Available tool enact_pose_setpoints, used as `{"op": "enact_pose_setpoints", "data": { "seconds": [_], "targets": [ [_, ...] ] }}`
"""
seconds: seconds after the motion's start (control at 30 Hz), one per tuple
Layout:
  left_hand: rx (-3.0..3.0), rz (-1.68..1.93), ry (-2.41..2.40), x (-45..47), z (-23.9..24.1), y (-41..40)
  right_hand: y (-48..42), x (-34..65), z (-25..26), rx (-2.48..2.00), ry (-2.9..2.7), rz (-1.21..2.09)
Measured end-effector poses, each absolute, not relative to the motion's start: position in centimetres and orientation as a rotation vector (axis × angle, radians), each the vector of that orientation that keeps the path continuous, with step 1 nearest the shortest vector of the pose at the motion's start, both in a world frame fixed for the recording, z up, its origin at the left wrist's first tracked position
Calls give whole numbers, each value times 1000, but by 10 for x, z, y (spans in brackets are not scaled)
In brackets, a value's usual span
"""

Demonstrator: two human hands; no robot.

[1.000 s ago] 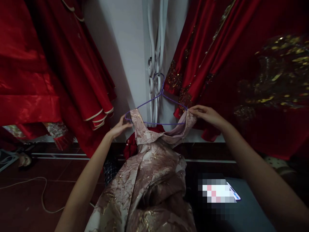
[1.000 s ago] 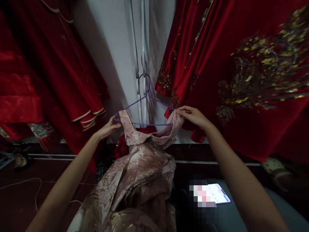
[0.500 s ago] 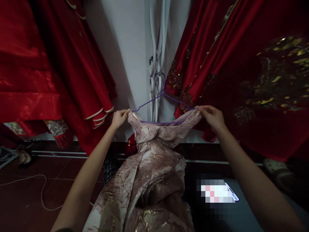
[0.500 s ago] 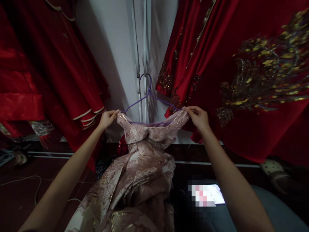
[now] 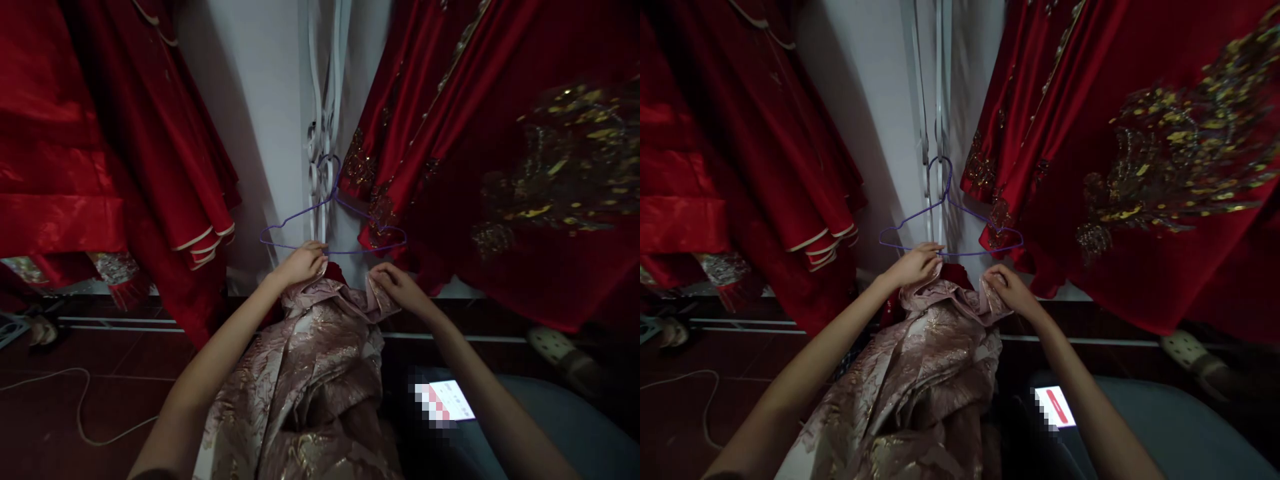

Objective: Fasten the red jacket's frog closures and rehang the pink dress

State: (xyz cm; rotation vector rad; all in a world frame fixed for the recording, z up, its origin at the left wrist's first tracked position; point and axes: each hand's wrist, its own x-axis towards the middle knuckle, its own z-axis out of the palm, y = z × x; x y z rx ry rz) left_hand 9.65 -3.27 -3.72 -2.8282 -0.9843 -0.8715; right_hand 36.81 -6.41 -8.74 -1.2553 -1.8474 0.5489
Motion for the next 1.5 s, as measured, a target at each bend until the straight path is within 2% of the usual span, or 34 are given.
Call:
{"op": "enact_pose_setpoints", "data": {
  "seconds": [0.17, 0.27, 0.63, 0.8, 1.0, 1.13, 1.3, 1.5],
  "targets": [
    [-2629, -675, -1046, 121, -69, -35, -45, 374, -66, -1317, -1722, 74],
    [-2577, -678, -1095, 116, -73, -58, -39, 400, -67, -1450, -1478, -79],
    [-2481, -586, -1112, 94, -39, -117, -45, 434, -93, -1546, -1311, 20],
    [-2561, -558, -1074, 93, -36, -111, -52, 419, -74, -1425, -1355, -4],
    [-2780, -594, -992, 103, -41, -94, -55, 380, -27, -1318, -1565, -250],
    [-2862, -707, -999, 121, -49, -85, -50, 357, -9, -1334, -1631, -168],
    [-2815, -1003, -1088, 106, -53, -73, -40, 353, -11, -1325, -1661, -125],
    [-2047, -1597, -1692, -2, -69, -35, -29, 363, -12, -1261, -1670, -90]
  ]
}}
